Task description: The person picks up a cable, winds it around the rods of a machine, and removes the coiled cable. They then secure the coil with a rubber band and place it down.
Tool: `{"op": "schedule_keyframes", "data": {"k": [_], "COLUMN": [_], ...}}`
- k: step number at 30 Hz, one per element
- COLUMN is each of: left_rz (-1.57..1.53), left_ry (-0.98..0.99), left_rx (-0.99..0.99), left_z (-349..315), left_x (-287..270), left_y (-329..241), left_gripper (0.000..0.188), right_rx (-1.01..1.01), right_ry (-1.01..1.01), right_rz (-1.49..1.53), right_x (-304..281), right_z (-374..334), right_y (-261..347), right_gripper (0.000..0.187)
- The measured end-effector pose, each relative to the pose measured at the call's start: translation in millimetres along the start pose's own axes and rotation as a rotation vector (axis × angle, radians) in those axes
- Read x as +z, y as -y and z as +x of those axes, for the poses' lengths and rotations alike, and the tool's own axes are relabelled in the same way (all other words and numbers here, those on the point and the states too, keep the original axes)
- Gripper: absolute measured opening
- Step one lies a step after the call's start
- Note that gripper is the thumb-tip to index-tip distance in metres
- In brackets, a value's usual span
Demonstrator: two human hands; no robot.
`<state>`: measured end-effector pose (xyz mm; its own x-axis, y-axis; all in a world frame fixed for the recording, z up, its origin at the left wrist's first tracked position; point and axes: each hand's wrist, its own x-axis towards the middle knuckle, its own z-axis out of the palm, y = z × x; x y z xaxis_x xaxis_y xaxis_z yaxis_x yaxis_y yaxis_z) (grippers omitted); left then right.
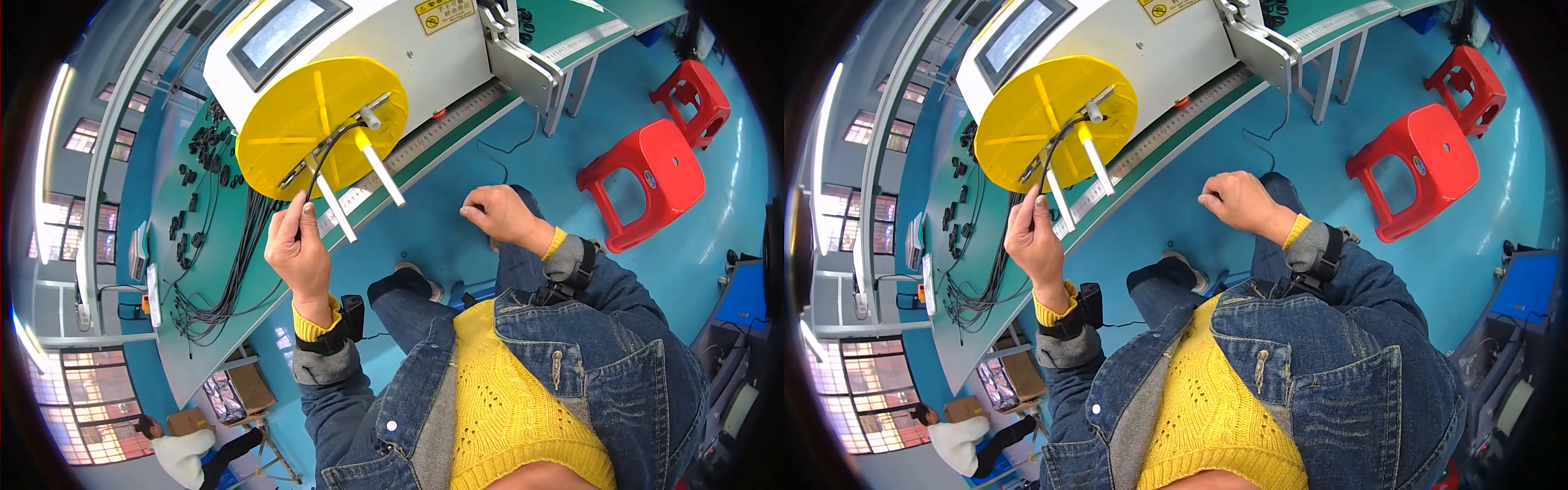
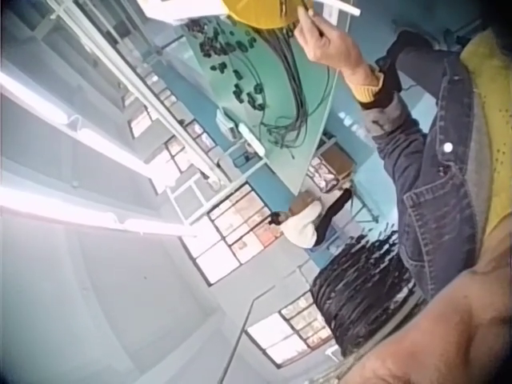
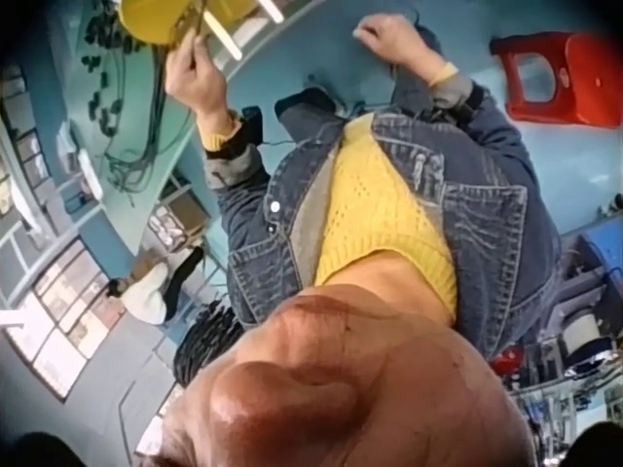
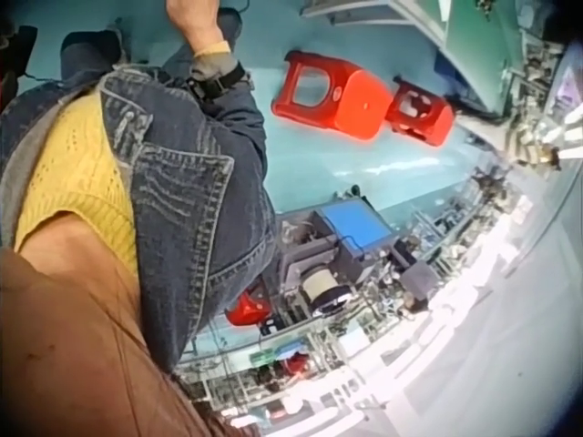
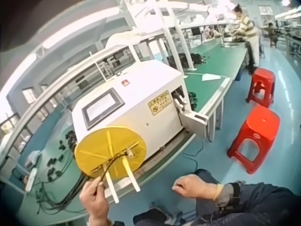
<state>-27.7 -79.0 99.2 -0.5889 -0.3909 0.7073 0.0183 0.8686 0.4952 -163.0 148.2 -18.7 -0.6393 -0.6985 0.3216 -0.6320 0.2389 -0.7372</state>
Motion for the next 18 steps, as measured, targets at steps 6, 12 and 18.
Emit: {"op": "schedule_keyframes", "data": {"k": [6,12,18], "left_rz": [-0.002,-0.012,0.08], "left_ry": [0.004,-0.026,-0.047], "left_rx": [0.005,0.005,0.111], "left_z": [-2,-2,1], "left_x": [1,3,-3], "left_y": [0,6,-7], "left_gripper": [0.016,0.018,0.019], "right_rx": [0.008,0.051,0.058], "right_ry": [0.04,0.06,0.117], "right_rz": [0.015,0.002,0.019], "right_x": [0,-3,-1], "right_z": [-4,-10,-10], "right_y": [-3,-10,-6], "right_gripper": [0.014,0.014,0.014]}}
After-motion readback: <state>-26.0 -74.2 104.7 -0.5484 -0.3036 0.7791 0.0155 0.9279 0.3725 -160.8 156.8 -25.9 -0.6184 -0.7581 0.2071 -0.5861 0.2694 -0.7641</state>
